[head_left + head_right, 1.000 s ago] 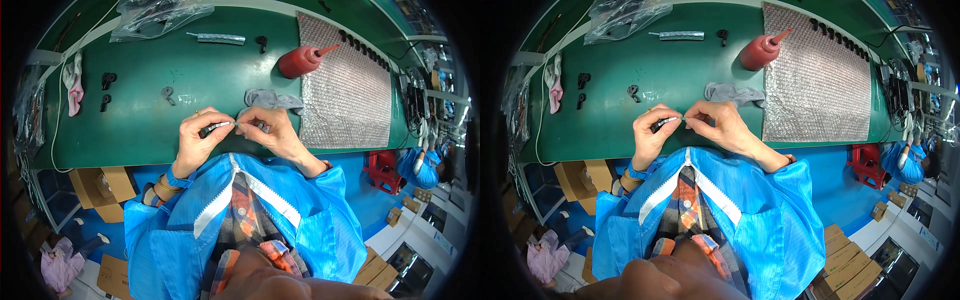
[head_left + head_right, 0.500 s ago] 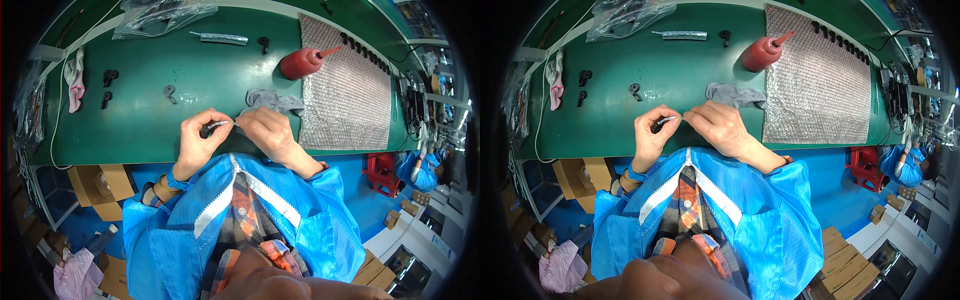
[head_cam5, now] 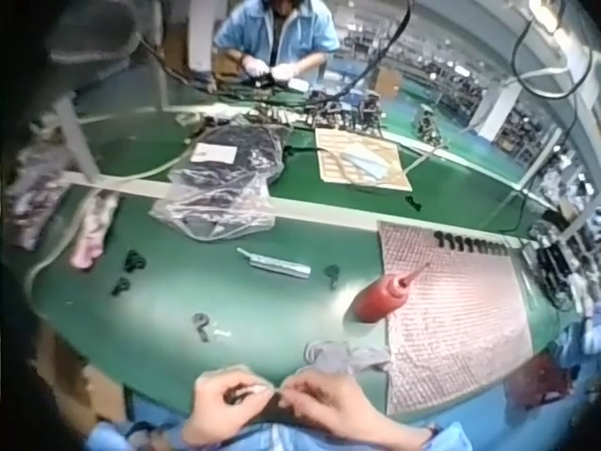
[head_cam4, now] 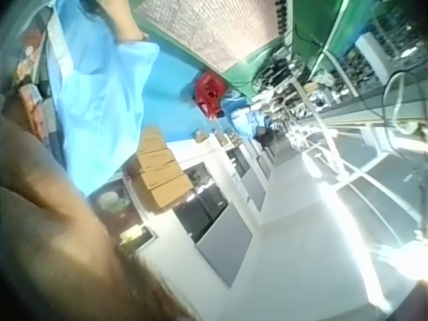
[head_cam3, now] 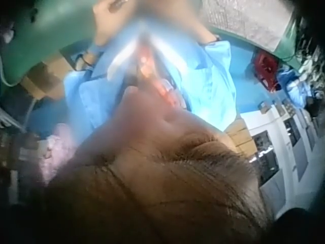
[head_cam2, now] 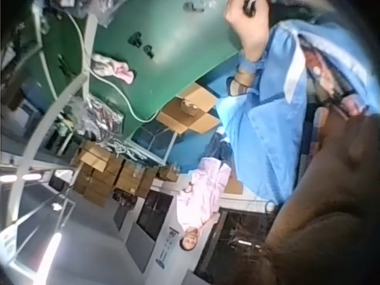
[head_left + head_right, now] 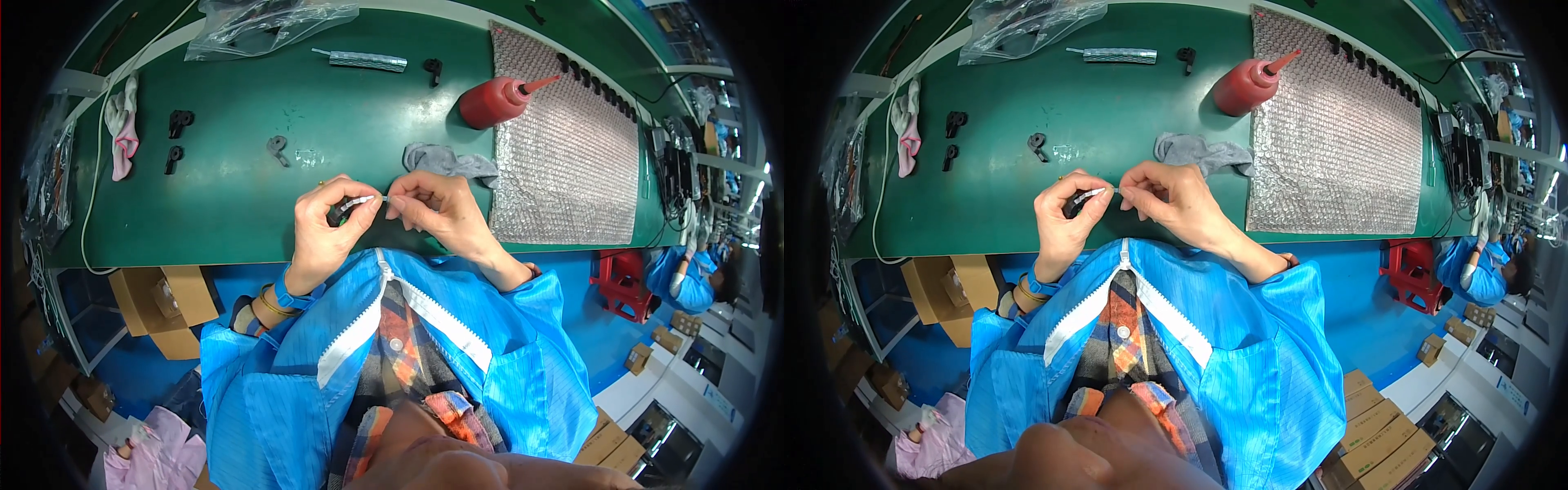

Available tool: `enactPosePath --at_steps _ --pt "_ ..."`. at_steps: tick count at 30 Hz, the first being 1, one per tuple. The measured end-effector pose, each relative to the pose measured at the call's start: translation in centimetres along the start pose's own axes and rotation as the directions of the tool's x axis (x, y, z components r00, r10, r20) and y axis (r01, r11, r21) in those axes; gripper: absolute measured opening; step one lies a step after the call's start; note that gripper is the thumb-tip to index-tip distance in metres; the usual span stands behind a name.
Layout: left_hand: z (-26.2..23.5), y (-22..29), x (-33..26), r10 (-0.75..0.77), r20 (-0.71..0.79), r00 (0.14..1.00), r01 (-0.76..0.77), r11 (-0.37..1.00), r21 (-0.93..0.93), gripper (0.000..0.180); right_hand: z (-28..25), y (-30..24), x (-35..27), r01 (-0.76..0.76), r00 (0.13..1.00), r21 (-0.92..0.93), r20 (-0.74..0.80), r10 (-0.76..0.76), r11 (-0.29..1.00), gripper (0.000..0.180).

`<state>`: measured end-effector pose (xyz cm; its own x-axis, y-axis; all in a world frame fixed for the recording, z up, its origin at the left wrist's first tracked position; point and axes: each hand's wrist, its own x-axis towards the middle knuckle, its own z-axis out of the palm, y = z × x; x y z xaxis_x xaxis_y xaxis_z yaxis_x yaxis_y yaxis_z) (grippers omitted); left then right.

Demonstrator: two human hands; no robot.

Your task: The person assembles small electronic parts and wires into a plastic housing by hand, then applies labels to the assembled components.

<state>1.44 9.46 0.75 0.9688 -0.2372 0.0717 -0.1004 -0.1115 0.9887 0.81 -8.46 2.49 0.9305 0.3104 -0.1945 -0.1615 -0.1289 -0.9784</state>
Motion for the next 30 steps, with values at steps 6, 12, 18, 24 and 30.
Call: enactPosePath --at_steps 6,12,18,24,30 --pt "-0.2 -0.1 0.0 -0.101 0.011 0.995 0.101 0.988 -0.118 0.004 0.0 -0.3 0.1 -0.099 0.995 0.154 0.031 0.095 0.983 0.01" --pt "0.0 -0.2 0.2 -0.188 -0.011 0.982 0.184 0.969 -0.164 0.006 0.6 1.1 0.5 0.439 0.82 -0.585 -0.049 -0.57 0.682 0.012" --pt "0.0 0.4 0.3 -0.256 -0.002 0.967 0.254 0.96 -0.122 0.007 1.4 0.5 0.6 0.364 0.619 -0.931 0.219 -0.755 0.028 0.017" --pt "-0.1 0.1 0.3 -0.265 0.035 0.964 0.266 0.936 -0.23 0.008 1.1 0.2 0.7 0.377 0.63 -0.926 0.249 -0.736 0.009 0.018" --pt "-0.3 0.0 0.4 -0.299 0.109 0.948 0.318 0.891 -0.323 0.009 0.4 0.3 1.0 0.459 0.627 -0.885 0.264 -0.733 0.074 0.019"
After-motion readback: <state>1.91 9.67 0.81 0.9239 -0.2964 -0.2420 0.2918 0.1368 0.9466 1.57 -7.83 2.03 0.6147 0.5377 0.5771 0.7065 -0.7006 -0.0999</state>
